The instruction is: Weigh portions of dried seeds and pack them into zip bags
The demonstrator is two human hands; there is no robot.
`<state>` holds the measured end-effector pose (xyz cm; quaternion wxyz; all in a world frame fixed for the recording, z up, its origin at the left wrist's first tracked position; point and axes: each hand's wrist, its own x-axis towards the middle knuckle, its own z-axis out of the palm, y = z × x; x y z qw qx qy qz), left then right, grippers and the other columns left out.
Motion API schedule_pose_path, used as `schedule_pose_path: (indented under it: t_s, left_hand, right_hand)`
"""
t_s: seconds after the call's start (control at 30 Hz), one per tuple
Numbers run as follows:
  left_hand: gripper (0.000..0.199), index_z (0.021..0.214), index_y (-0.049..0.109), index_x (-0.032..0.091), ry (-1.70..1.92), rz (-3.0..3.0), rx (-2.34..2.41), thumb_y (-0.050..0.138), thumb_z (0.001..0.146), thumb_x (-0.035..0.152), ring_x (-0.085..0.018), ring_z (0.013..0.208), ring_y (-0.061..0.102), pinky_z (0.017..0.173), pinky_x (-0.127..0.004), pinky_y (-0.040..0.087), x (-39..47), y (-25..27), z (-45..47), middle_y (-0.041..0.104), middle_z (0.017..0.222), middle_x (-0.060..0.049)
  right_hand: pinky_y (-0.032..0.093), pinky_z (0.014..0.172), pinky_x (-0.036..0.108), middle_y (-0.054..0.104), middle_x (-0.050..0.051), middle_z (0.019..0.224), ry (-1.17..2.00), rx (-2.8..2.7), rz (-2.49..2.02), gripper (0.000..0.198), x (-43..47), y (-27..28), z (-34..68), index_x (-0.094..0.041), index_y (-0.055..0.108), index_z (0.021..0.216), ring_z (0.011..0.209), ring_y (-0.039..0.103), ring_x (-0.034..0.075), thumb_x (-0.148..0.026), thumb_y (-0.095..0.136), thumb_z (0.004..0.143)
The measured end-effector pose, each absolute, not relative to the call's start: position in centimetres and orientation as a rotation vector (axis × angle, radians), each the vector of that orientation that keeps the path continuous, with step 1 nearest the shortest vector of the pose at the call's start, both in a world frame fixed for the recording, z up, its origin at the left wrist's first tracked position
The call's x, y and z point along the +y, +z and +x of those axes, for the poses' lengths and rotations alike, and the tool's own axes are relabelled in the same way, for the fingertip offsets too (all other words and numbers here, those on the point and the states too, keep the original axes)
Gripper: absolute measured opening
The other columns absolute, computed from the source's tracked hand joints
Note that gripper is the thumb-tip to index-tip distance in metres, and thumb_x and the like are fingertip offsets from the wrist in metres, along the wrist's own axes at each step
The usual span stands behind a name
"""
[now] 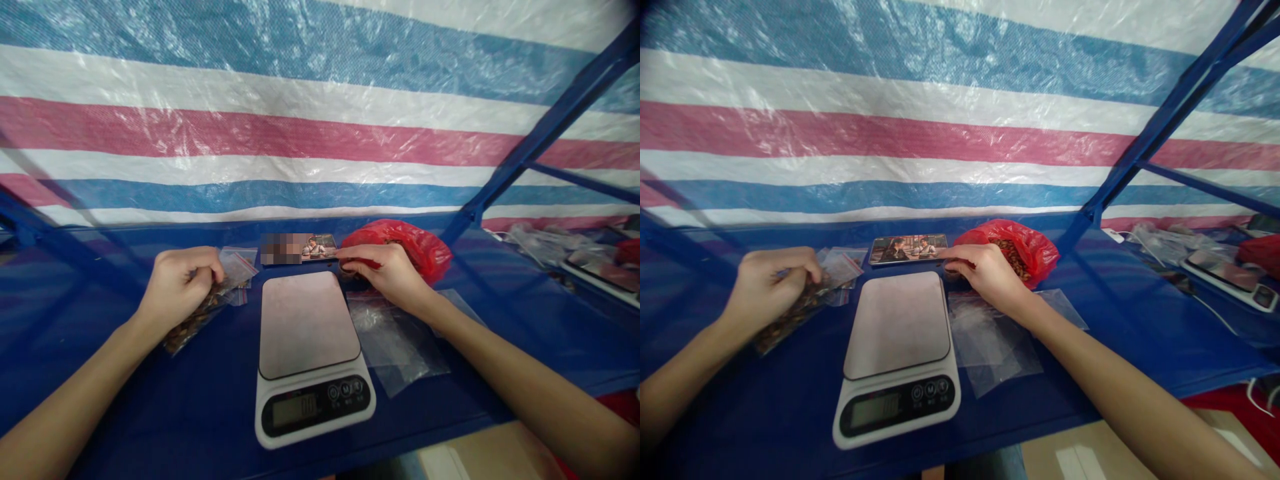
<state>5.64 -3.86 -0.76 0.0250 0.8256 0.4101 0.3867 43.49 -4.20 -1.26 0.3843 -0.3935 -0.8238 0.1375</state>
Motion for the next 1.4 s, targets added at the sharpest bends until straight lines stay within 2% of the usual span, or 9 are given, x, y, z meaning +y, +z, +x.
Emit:
schedule_pose_path:
  t_s: [0.23, 0.5, 0.6, 0.7, 0.87, 1.03, 1.2, 1.4]
  left_hand:
    - [0.031, 0.057, 0.064, 0.021, 1.19, 2.528, 1.275, 0.041, 0.075, 0.009, -0.01, 0.05, 0.061, 0.055, -0.023, 0.044, -3.9, -0.8, 5.6, 0.065, 0.057, 0.005]
    - [0.03, 0.057, 0.064, 0.02, 1.153, 2.516, 1.31, 0.042, 0.075, 0.01, -0.011, 0.05, 0.061, 0.056, -0.022, 0.043, -4.1, -0.3, 5.9, 0.065, 0.056, 0.004]
    - [0.03, 0.057, 0.064, 0.019, 1.154, 2.52, 1.302, 0.042, 0.074, 0.009, -0.01, 0.05, 0.06, 0.056, -0.022, 0.043, -4.1, -0.4, 5.8, 0.065, 0.057, 0.003]
    - [0.031, 0.057, 0.064, 0.019, 1.141, 2.517, 1.312, 0.042, 0.075, 0.01, -0.011, 0.05, 0.061, 0.056, -0.023, 0.043, -4.0, -0.6, 5.7, 0.065, 0.057, 0.003]
    - [0.031, 0.058, 0.066, 0.019, 1.12, 2.514, 1.333, 0.042, 0.075, 0.01, -0.011, 0.051, 0.061, 0.057, -0.024, 0.043, -4.0, -0.6, 5.7, 0.065, 0.057, 0.002]
    - [0.03, 0.057, 0.064, 0.021, 1.115, 2.492, 1.321, 0.042, 0.074, 0.009, -0.013, 0.052, 0.061, 0.057, -0.025, 0.043, -4.1, -0.5, 5.8, 0.065, 0.058, 0.002]
    - [0.03, 0.057, 0.063, 0.023, 1.146, 2.454, 1.348, 0.043, 0.072, 0.006, -0.014, 0.051, 0.061, 0.056, -0.026, 0.042, -4.1, -0.5, 5.9, 0.065, 0.056, 0.002]
    - [0.03, 0.056, 0.064, 0.022, 1.179, 2.461, 1.357, 0.043, 0.072, 0.007, -0.013, 0.049, 0.062, 0.055, -0.025, 0.043, -4.1, -0.3, 5.9, 0.066, 0.055, 0.002]
  right_hand:
    - [0.064, 0.096, 0.033, 0.087, 0.002, 0.111, 0.353, -2.122, -1.01, 0.026, -4.2, -1.2, 43.4, -0.026, 0.086, 0.112, 0.1, 0.083, 0.023, -0.012, 0.079, 0.092]
    - [0.064, 0.091, 0.036, 0.087, 0.003, 0.11, 0.318, -2.104, -1.043, 0.021, -4.6, -0.5, 43.5, -0.026, 0.085, 0.116, 0.096, 0.082, 0.024, -0.023, 0.07, 0.101]
    - [0.063, 0.089, 0.038, 0.086, 0.005, 0.106, 0.202, -2.1, -1.074, 0.022, -4.5, -0.1, 43.9, -0.024, 0.084, 0.108, 0.096, 0.08, 0.025, -0.02, 0.064, 0.103]
    - [0.059, 0.09, 0.04, 0.082, 0.008, 0.105, 0.073, -2.217, -1.132, 0.022, -4.1, -0.1, 44.5, -0.022, 0.082, 0.102, 0.098, 0.075, 0.026, -0.014, 0.062, 0.101]
    - [0.055, 0.094, 0.045, 0.071, 0.011, 0.107, -0.025, -2.403, -1.194, 0.014, -3.6, 0.0, 45.8, -0.023, 0.081, 0.09, 0.104, 0.065, 0.028, -0.02, 0.07, 0.099]
    - [0.054, 0.099, 0.047, 0.072, 0.01, 0.116, 0.08, -2.45, -1.098, 0.008, -3.6, 0.3, 46.1, -0.028, 0.084, 0.096, 0.112, 0.064, 0.029, -0.022, 0.079, 0.094]
    - [0.052, 0.104, 0.052, 0.071, 0.009, 0.126, 0.079, -2.525, -1.086, 0.013, -3.3, -0.3, 46.4, -0.03, 0.085, 0.097, 0.121, 0.063, 0.033, -0.022, 0.088, 0.086]
    - [0.053, 0.104, 0.051, 0.071, 0.009, 0.127, 0.102, -2.531, -1.057, 0.012, -2.7, -1.2, 46.5, -0.028, 0.085, 0.094, 0.12, 0.064, 0.031, -0.017, 0.082, 0.09]
